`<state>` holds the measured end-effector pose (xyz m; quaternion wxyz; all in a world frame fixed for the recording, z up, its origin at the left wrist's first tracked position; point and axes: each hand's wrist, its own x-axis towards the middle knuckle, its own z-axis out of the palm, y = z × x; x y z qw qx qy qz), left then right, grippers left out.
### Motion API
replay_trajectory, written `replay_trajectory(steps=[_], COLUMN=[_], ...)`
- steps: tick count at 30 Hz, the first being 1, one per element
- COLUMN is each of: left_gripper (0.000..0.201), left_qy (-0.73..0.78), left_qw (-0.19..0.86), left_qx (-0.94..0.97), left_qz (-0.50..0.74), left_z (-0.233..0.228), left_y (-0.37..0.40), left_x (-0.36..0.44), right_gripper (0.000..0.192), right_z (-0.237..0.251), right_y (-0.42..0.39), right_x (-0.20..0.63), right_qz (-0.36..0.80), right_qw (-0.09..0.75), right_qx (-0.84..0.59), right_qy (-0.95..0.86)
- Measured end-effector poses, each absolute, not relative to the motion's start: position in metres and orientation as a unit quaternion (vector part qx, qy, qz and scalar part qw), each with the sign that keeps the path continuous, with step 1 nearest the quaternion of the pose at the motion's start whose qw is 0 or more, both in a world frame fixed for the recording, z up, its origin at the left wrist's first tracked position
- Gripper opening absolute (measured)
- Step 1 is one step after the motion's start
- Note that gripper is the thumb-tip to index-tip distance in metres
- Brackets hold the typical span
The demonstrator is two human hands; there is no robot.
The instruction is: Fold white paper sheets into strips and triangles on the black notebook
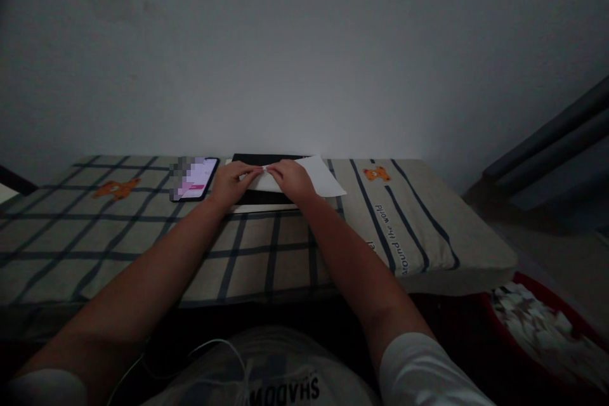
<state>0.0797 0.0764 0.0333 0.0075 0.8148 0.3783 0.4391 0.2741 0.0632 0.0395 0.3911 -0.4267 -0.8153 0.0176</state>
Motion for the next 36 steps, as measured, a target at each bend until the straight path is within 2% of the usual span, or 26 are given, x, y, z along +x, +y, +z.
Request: replay_trajectory(steps=[23, 36], left_gripper=[0.026, 0.026], left_qy=[0.344, 0.345], left_qw=[-0.041, -0.023], left_qx=[0.843, 0.832], left_qz=[0.411, 0.433], left_z=[0.0377, 0.0336], left_y=[0.0673, 0.0691], left_x=[0.0847, 0.0834], right_gripper=[0.021, 0.021], right_z=[0.0356, 0.0408], right_y=[0.0616, 0.0589], right_x=[0.2752, 0.2726], right_qz=[0.019, 0.037], right_qw=[0.393, 0.379], right_qx=[-0.416, -0.417], right_qy=[-0.820, -0.825])
